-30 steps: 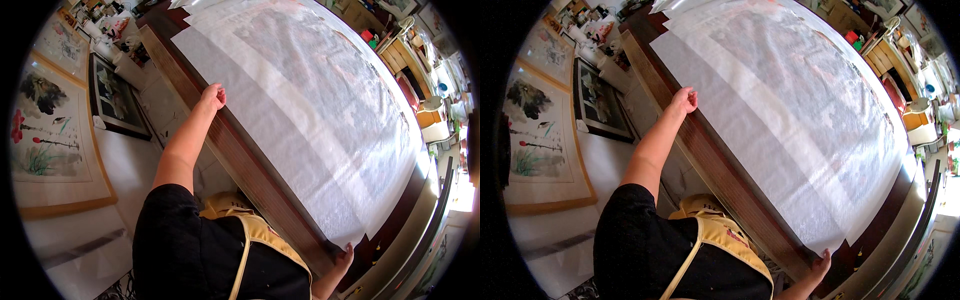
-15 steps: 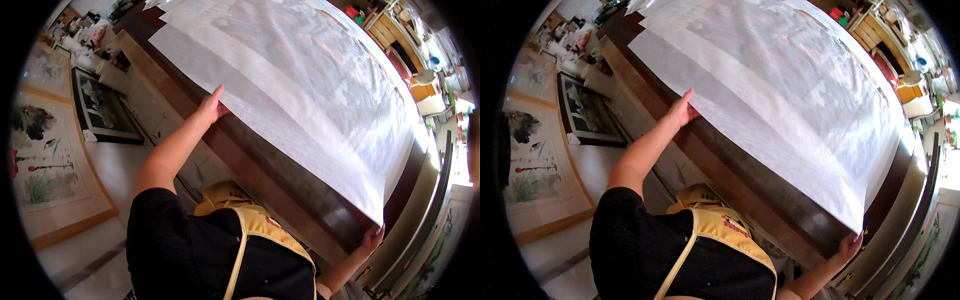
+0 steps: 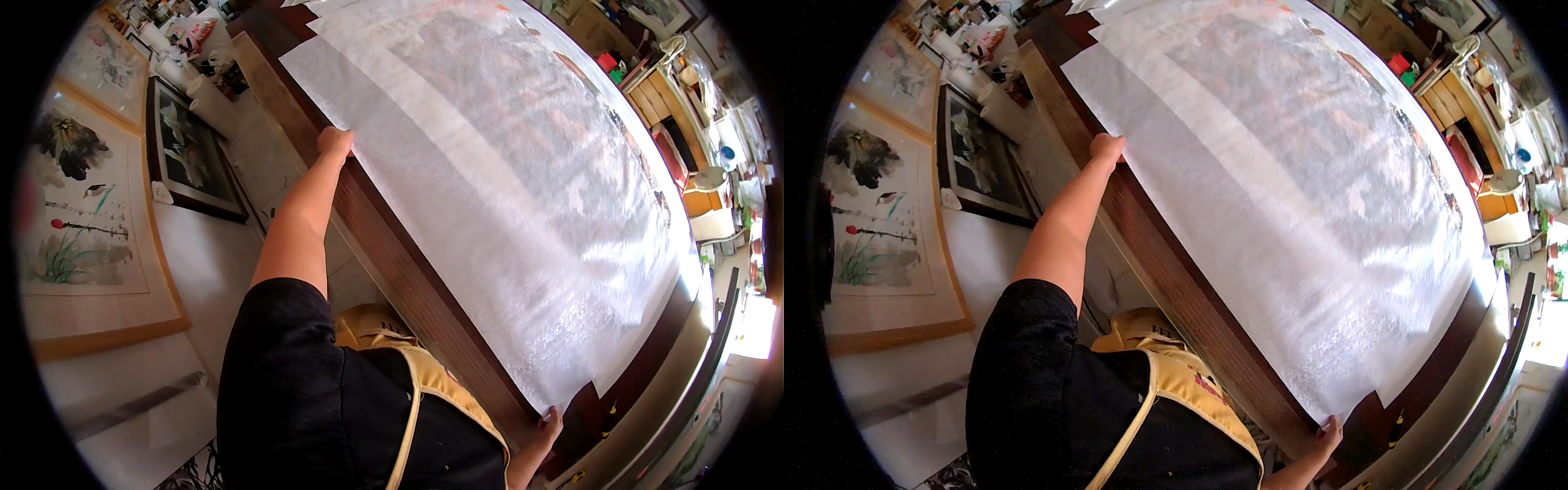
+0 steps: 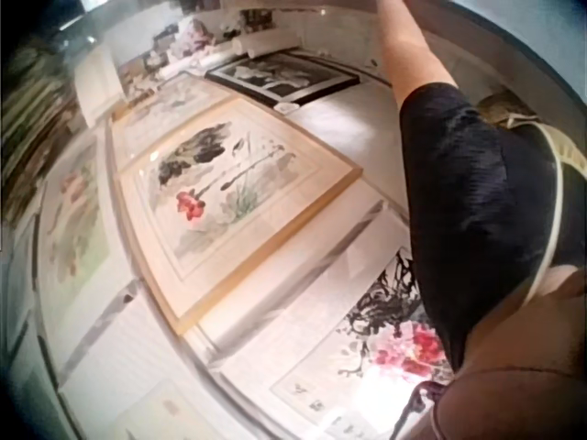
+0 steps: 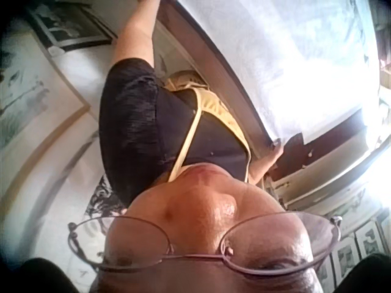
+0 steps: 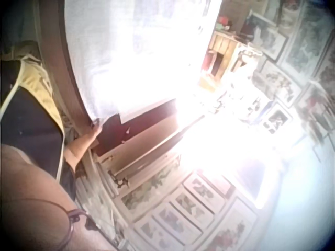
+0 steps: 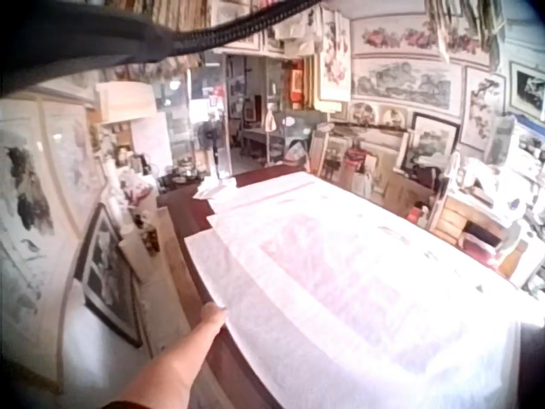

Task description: The person unrolls a large sheet of translucent paper over a landscape painting laid on a wooden table. They measure the paper with a tape measure, cut it to size using scissors, and then trim the edges with a utility knife. The person also handles a roll of white paper and a strip of beige paper during the process.

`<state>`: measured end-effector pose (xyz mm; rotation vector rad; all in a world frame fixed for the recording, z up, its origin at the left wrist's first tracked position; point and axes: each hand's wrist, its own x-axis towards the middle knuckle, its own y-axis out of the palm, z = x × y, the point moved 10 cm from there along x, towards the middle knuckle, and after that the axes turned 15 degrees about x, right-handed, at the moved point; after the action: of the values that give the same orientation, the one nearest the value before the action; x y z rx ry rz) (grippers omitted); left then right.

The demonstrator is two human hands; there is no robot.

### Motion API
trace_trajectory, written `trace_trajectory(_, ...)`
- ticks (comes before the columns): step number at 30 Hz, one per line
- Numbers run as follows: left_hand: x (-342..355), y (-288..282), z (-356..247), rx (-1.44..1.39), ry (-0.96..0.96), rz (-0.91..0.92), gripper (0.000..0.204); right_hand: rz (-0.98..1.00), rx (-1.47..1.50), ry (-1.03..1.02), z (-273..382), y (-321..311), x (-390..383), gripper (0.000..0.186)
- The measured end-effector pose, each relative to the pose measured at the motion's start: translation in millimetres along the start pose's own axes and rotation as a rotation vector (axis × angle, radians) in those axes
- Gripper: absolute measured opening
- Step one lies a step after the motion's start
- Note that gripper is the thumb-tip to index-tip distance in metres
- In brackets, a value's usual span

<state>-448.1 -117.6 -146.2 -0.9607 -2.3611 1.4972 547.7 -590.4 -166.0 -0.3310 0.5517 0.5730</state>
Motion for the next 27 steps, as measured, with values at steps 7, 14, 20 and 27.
trace_trajectory(7, -5.9, -9.5, -13.6, 0.121, 0.102, -0.014, 0.029, 0.053, -0.123, -0.029, 8.9, 0.2, -15.5, 0.013)
trace_trajectory(14, -33.1, -27.5, -24.8, 0.060, 0.027, 0.089, 0.037, 0.000, -0.133, -0.096, 9.0, -4.2, -25.6, 0.018)
trace_trajectory(20, -71.3, -71.1, -20.2, 0.225, 0.080, -0.219, 0.049, 0.039, -0.118, -0.148, 6.1, -10.7, -11.4, 0.019)
trace_trajectory(27, -158.6, -80.1, 57.3, -0.094, 0.058, -0.331, 0.042, 0.077, -0.230, -0.121, 7.2, -22.5, -0.3, 0.022)
